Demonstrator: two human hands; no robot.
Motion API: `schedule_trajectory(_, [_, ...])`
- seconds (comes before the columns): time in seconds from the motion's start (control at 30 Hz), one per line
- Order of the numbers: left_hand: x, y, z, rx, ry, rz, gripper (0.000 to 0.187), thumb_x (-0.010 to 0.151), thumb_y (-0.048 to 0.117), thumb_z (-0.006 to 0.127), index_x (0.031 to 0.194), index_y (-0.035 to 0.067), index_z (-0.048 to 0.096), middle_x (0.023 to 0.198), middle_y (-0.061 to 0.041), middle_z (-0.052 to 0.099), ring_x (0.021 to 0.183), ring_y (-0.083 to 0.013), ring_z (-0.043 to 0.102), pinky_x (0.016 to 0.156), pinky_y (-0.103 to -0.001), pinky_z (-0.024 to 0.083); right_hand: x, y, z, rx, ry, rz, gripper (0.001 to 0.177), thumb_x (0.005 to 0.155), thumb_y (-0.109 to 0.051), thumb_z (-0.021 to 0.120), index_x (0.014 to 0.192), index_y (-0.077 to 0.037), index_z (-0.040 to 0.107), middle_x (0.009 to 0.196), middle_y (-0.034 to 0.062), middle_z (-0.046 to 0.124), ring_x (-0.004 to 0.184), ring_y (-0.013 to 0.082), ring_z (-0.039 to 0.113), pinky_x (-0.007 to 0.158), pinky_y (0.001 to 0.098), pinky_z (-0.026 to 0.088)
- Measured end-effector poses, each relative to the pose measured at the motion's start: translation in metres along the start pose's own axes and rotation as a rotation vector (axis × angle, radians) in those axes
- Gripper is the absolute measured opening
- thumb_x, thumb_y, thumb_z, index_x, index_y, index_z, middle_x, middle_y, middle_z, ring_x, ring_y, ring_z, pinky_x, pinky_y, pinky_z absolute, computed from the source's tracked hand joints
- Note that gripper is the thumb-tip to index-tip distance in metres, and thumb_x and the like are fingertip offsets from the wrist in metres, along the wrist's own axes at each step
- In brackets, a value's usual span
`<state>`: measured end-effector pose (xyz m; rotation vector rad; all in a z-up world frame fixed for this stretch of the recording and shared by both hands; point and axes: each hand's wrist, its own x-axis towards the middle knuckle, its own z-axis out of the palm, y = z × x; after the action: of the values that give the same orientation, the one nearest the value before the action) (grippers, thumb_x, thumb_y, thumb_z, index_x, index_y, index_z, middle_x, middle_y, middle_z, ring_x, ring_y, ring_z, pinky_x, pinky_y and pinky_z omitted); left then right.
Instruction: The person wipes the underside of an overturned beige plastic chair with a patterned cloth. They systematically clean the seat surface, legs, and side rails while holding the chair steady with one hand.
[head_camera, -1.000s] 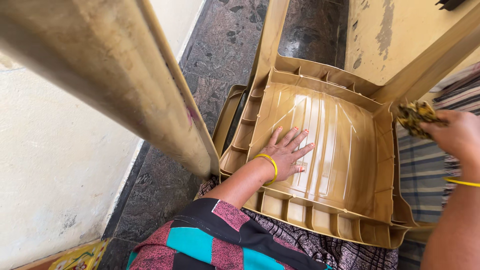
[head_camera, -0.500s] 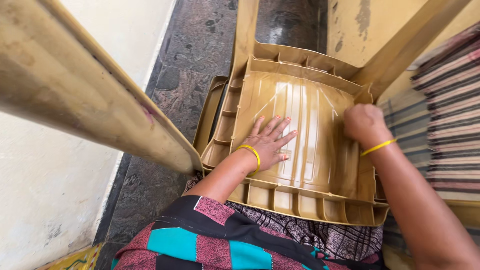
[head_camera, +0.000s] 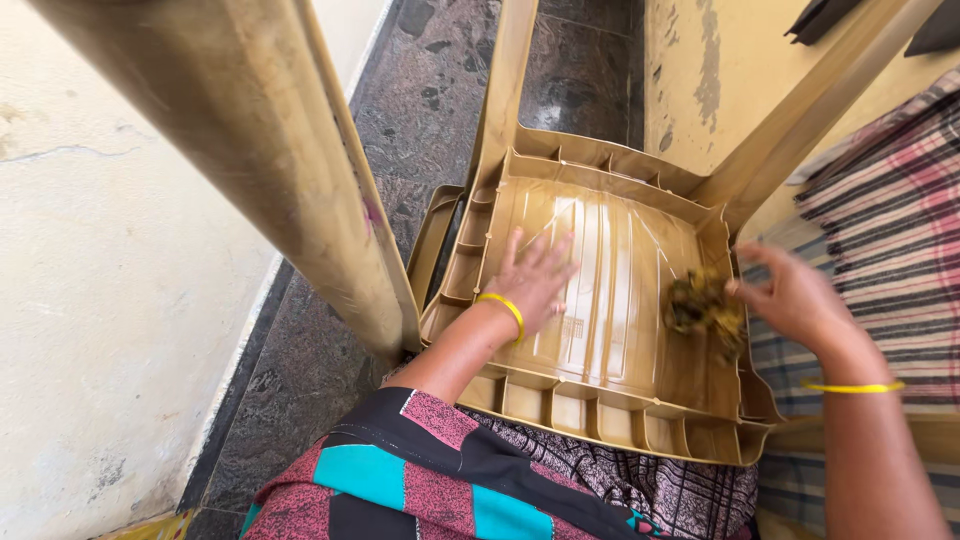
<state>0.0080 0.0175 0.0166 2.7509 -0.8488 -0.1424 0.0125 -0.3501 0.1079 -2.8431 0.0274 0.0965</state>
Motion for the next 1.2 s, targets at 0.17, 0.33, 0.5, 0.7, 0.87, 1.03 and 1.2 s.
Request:
schedule_trajectory(0.17, [0.005, -0.031, -0.010, -0.236, 0.476, -0.487, 0.067, 0.095, 0.037, 0.065, 0.152, 0.011, 0.040, 0.163, -0.016, 0.028, 0.152, -0.0336, 0.021, 0.121, -0.059, 0.013, 0.021, 0.010, 0.077, -0.038, 0.026, 0.050, 0.061, 0.106, -0.051, 0.051, 0.148, -0.008, 0.058, 0.140, 0.0250, 0.063, 0.131, 0.0381, 0.060, 0.111, 0.0451, 0.046])
schedule_trajectory(0.33, [0.016, -0.033, 0.010, -0.389, 0.351, -0.658, 0.077, 0.096, 0.044, 0.058, 0.157, 0.007, 0.029, 0.158, -0.011, 0.036, 0.153, -0.0348, 0.016, 0.118, -0.063, 0.017, 0.043, 0.015, 0.166, -0.065, 0.130, -0.056, 0.084, 0.104, -0.059, 0.039, 0.155, 0.007, 0.032, 0.168, 0.0305, 0.012, 0.151, 0.0495, 0.010, 0.123, 0.0535, 0.012])
schedule_trajectory(0.5, [0.024, -0.038, 0.025, -0.358, 0.411, -0.627, 0.076, 0.099, 0.053, 0.045, 0.157, 0.005, 0.029, 0.154, -0.013, 0.043, 0.153, -0.0375, 0.015, 0.115, -0.067, 0.014, 0.066, -0.056, 0.164, -0.167, 0.130, -0.114, 0.079, 0.105, -0.055, 0.040, 0.156, 0.004, 0.029, 0.166, 0.0251, 0.018, 0.153, 0.0475, 0.007, 0.124, 0.0556, 0.007])
schedule_trajectory(0.7, [0.030, -0.053, 0.047, -0.546, 0.570, -0.615, 0.068, 0.104, 0.058, 0.030, 0.151, 0.011, 0.043, 0.151, -0.010, 0.052, 0.153, -0.0341, 0.021, 0.118, -0.060, 0.013, 0.003, -0.190, 0.172, 0.037, -0.082, -0.708, 0.060, 0.100, -0.034, 0.054, 0.151, -0.004, 0.043, 0.161, 0.0200, 0.033, 0.150, 0.0425, 0.022, 0.123, 0.0505, 0.018])
schedule_trajectory(0.87, [0.032, -0.063, 0.058, -0.628, 0.595, -0.610, 0.064, 0.105, 0.057, 0.026, 0.149, 0.017, 0.048, 0.146, -0.007, 0.056, 0.151, -0.0322, 0.025, 0.119, -0.055, 0.013, 0.045, -0.201, 0.153, -0.147, 0.154, -0.766, 0.048, 0.101, -0.032, 0.054, 0.143, -0.008, 0.053, 0.153, 0.0128, 0.050, 0.148, 0.0355, 0.035, 0.125, 0.0474, 0.025])
schedule_trajectory(1.03, [0.031, -0.064, 0.055, -0.570, 0.603, -0.582, 0.062, 0.106, 0.056, 0.027, 0.150, 0.016, 0.046, 0.147, -0.009, 0.055, 0.150, -0.0320, 0.025, 0.118, -0.056, 0.013, 0.111, -0.154, 0.152, -0.170, 0.220, -0.552, 0.052, 0.104, -0.038, 0.046, 0.146, -0.009, 0.055, 0.151, 0.0127, 0.051, 0.142, 0.0337, 0.041, 0.120, 0.0447, 0.026])
schedule_trajectory(1.2, [0.031, -0.061, 0.056, -0.564, 0.572, -0.602, 0.061, 0.105, 0.054, 0.030, 0.150, 0.015, 0.045, 0.148, -0.009, 0.054, 0.151, -0.0317, 0.023, 0.117, -0.057, 0.013, 0.106, -0.073, 0.151, -0.186, 0.204, -0.277, 0.058, 0.106, -0.044, 0.040, 0.151, -0.010, 0.049, 0.155, 0.0140, 0.047, 0.144, 0.0350, 0.038, 0.121, 0.0450, 0.026])
